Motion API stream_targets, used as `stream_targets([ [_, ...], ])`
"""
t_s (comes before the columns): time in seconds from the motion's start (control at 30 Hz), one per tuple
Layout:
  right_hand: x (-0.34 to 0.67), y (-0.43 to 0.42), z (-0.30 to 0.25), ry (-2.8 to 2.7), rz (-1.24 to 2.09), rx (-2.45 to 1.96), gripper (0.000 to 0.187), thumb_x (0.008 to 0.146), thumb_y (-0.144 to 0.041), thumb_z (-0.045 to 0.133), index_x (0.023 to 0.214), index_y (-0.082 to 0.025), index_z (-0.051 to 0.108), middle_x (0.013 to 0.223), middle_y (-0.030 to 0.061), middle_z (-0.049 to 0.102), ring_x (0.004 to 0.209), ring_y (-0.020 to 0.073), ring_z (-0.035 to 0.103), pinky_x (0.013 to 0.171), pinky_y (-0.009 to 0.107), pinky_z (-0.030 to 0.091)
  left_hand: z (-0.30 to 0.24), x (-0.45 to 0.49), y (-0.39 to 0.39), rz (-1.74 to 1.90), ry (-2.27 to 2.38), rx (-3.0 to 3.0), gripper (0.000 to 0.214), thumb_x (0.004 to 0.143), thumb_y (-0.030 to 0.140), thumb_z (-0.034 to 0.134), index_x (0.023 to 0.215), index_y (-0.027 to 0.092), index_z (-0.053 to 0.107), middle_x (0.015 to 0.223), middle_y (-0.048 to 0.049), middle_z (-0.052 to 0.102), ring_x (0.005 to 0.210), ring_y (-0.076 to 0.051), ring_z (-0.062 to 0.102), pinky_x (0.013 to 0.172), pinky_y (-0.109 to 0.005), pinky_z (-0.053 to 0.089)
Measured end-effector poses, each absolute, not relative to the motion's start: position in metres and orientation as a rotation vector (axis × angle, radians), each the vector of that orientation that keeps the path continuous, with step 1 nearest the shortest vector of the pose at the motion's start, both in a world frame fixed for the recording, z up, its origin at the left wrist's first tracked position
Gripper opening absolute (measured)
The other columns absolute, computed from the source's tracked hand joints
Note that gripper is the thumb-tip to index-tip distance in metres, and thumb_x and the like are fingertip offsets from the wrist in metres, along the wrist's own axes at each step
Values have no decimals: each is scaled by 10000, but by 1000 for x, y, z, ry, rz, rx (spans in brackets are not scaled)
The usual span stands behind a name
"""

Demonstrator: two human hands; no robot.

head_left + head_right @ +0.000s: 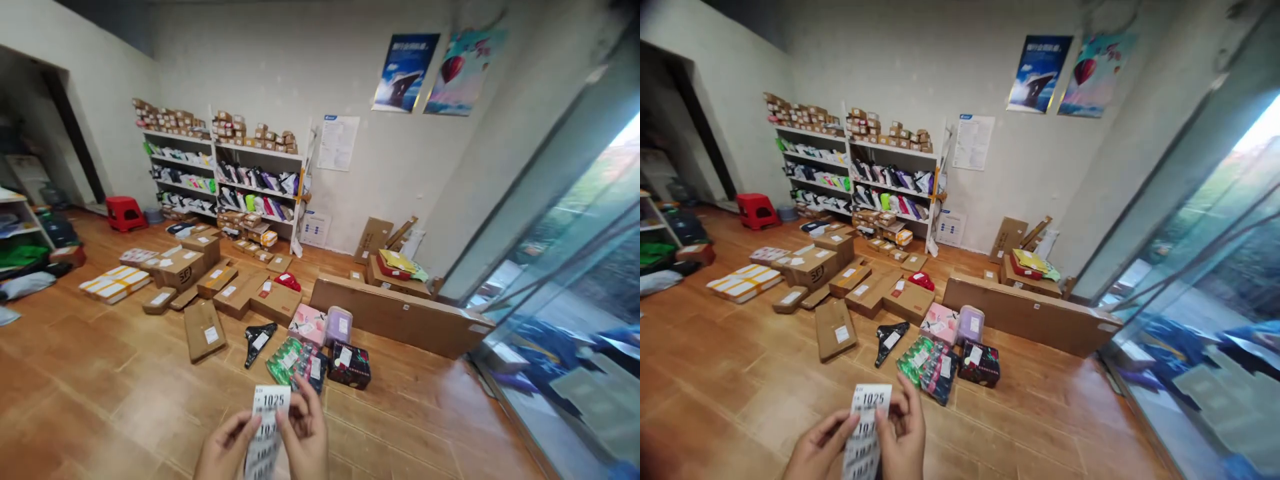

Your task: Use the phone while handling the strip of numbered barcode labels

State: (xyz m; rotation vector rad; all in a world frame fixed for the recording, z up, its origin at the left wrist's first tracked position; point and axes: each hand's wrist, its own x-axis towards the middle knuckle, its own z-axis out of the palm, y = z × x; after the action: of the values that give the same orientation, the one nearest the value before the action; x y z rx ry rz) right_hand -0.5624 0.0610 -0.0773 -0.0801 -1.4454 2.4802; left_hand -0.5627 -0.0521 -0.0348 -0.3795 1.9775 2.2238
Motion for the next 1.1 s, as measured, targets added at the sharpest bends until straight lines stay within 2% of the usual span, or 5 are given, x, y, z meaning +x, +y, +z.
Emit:
stream_targets([
  [0.33, -779, 20, -62, -1595, 2705, 300, 413, 765, -318, 706, 1128, -227, 533, 906, 29, 714, 838, 149, 666, 766, 262, 520, -27, -758, -108, 2437, 1948, -546, 456, 484, 532, 812, 746, 164, 744, 730, -44, 741, 675, -182, 654, 661, -240, 534],
  [0.57, -874, -33, -110, -1888, 2878, 431, 410, 646, -354, 798, 985, -195, 632, 824, 26, 723, 738, 154, 661, 693, 265, 495, -27, -871, -176, 2635, 1534, -558, 414, 512, 397, 850, 793, 127, 708, 682, -52, 726, 603, -156, 652, 579, -240, 547],
  [0.77, -918, -95, -143, -1917, 2724, 131, 344, 686, -499, 727, 805, -179, 686, 813, 73, 741, 756, 214, 673, 715, 327, 496, -23, -962, -232, 2560, 1298, -528, 188, 625, 159, 784, 774, 100, 685, 688, -74, 723, 574, -143, 641, 533, -239, 550],
  [1.0, -965, -134, -124, -1994, 2483, -63, 386, 688, -550, 696, 811, -184, 688, 789, 79, 727, 754, 241, 669, 719, 370, 519, -31, -1023, -265, 2414, 1306, -427, 388, 477, 189, 877, 809, 110, 691, 698, -67, 736, 585, -162, 668, 545, -237, 556],
  [1.1, -975, -113, -75, -2077, 2218, -62, 381, 692, -476, 725, 955, -205, 676, 964, 95, 705, 897, 257, 651, 804, 394, 522, -30, -1037, -269, 2376, 1312, -371, 412, 475, 234, 881, 823, 116, 695, 725, -70, 744, 625, -178, 688, 581, -246, 564],
])
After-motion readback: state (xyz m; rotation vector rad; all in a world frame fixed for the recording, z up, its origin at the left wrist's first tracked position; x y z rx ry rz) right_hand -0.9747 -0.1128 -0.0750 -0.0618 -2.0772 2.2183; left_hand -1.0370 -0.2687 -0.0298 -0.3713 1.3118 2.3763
